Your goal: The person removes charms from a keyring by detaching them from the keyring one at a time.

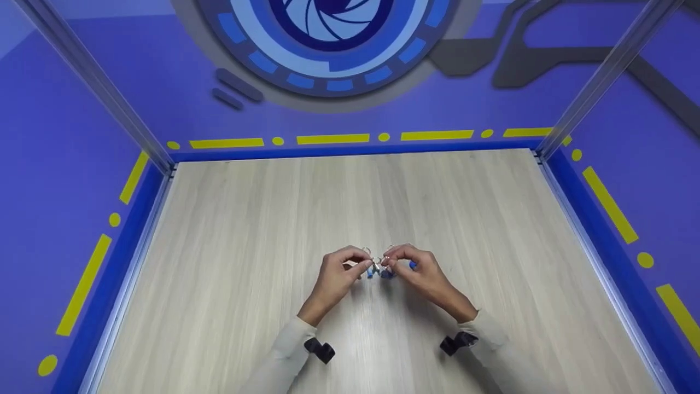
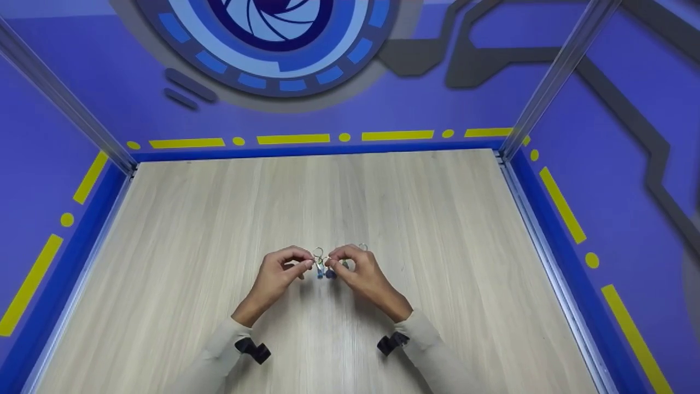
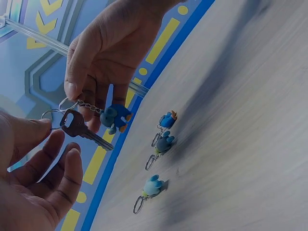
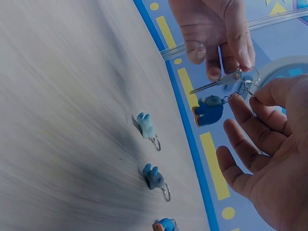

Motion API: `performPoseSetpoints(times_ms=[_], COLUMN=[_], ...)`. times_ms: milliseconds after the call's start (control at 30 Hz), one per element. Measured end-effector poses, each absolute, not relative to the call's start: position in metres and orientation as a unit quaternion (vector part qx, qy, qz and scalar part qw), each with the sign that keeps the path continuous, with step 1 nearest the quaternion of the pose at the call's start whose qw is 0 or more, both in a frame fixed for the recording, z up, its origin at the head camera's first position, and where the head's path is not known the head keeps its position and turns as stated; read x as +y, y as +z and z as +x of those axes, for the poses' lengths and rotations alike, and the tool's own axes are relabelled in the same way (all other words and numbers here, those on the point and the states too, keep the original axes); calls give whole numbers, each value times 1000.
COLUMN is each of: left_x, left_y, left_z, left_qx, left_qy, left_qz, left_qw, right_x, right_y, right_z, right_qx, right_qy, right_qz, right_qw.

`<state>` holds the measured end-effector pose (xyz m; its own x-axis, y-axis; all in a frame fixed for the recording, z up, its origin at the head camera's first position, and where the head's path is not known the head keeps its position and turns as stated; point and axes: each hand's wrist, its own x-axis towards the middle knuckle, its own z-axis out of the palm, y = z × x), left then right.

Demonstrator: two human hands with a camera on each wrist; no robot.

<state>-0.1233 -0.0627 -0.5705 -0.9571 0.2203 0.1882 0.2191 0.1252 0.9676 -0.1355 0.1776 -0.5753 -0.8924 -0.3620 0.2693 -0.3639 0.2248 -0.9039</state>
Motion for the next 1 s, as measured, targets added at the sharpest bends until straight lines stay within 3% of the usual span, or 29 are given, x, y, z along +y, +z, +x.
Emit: performPoseSetpoints(times_ms=[367, 1000], left_x=[-65, -62], left_y=[-567, -552], left_z=[-125, -130], left_qx=[781, 815], left_qy=[605, 546], left_qz=[152, 191], left_qw=[33, 23], right_x=[175, 177], right_y=[-568, -559], right_z=[-136, -134], right_qx=[-778, -803], right_qy=[581, 536], right_qz=[237, 262], right_qw=[15, 13])
